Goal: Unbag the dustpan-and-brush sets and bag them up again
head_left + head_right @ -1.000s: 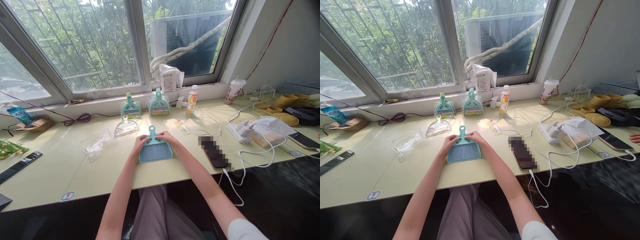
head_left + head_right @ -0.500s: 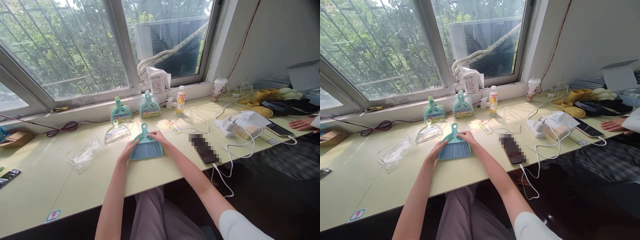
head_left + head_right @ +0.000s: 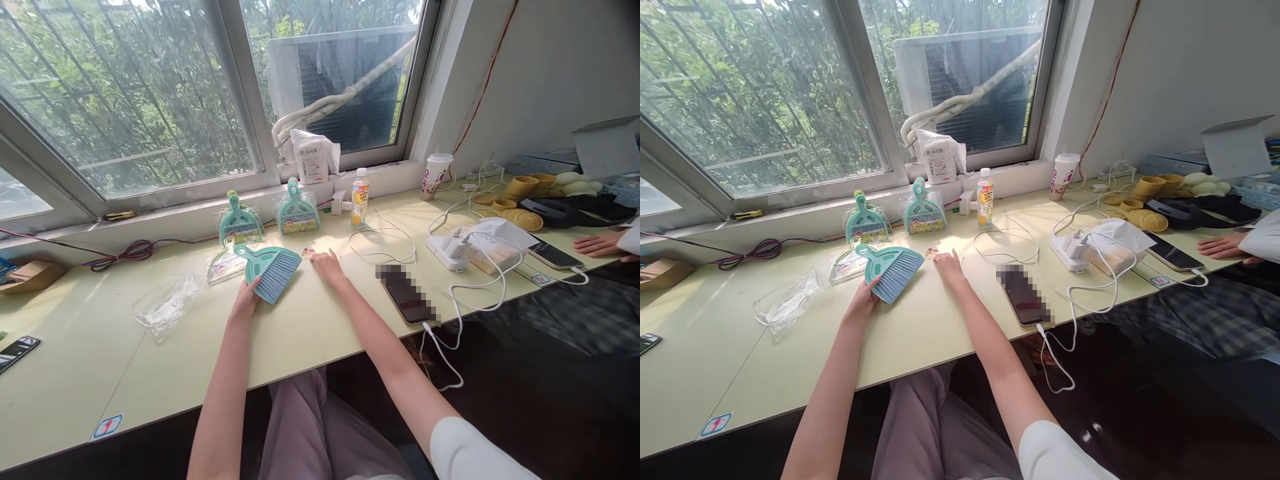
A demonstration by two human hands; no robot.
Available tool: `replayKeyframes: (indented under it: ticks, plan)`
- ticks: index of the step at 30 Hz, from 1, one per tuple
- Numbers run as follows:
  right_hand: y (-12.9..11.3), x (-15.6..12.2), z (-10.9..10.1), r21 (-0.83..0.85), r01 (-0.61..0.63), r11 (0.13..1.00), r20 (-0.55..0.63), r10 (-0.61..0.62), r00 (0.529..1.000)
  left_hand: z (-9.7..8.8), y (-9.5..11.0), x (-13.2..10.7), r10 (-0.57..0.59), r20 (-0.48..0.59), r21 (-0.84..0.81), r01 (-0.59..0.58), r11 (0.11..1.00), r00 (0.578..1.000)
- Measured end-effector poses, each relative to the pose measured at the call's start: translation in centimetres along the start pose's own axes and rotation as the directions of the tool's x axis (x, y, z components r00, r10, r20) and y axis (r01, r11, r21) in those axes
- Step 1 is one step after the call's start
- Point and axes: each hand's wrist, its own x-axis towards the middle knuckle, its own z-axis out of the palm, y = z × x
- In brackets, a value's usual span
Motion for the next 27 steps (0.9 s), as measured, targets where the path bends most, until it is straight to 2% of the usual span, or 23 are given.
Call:
replayKeyframes:
  ticks: [1,3,5,7,9,15,18,20,23,25,27]
  plan:
    - [-0.2,0.1,0.0,0.014,0.035,0.999,-0.015,-0.035,0.999,-0.2,0.0,0.1,-0.001,-0.009,-0.022,0.001,1.000,1.000]
    - [-0.2,0.2,0.2,0.035,-0.003,0.999,-0.079,0.006,0.997,-0.3,0.0,0.2,-0.009,-0.027,-0.058,0.007,0.998,1.000]
    - [0.3,0.3,0.4,0.058,-0.148,0.987,-0.146,0.155,0.977,-0.4,0.1,0.2,-0.019,-0.051,-0.063,0.016,0.998,0.999]
    - [0.9,0.4,0.6,0.089,-0.308,0.947,-0.181,0.319,0.930,-0.3,0.2,0.2,-0.022,-0.073,-0.039,0.019,0.999,0.997]
    - [1.5,0.5,0.8,0.147,-0.373,0.916,-0.162,0.394,0.905,-0.3,0.3,0.3,-0.014,-0.082,-0.016,0.013,1.000,0.997]
    - [2.5,1.1,0.8,0.382,-0.336,0.861,-0.110,0.404,0.908,-0.4,0.0,0.4,-0.015,-0.093,-0.044,0.011,0.999,0.996]
    - [2.5,1.3,-0.1,0.582,-0.297,0.757,-0.087,0.421,0.903,-0.4,0.0,0.3,-0.034,-0.073,-0.111,0.025,0.994,0.997]
    - [2.0,1.1,-1.3,0.779,-0.176,0.602,-0.055,0.345,0.937,-0.3,0.1,0.2,-0.046,-0.046,-0.164,0.038,0.986,0.998]
    - [0.7,0.0,-3.4,0.928,0.017,0.372,-0.036,0.044,0.998,0.2,0.4,-0.2,-0.062,-0.012,-0.181,0.059,0.982,0.998]
    - [-0.6,-0.8,-4.4,0.937,0.063,0.343,0.001,-0.184,0.983,0.6,0.5,-0.5,-0.056,0.037,-0.169,0.061,0.984,0.998]
    - [-1.8,-1.5,-4.6,0.907,0.106,0.408,0.059,-0.372,0.926,1.1,0.6,-0.9,-0.046,0.107,-0.151,0.062,0.987,0.993]
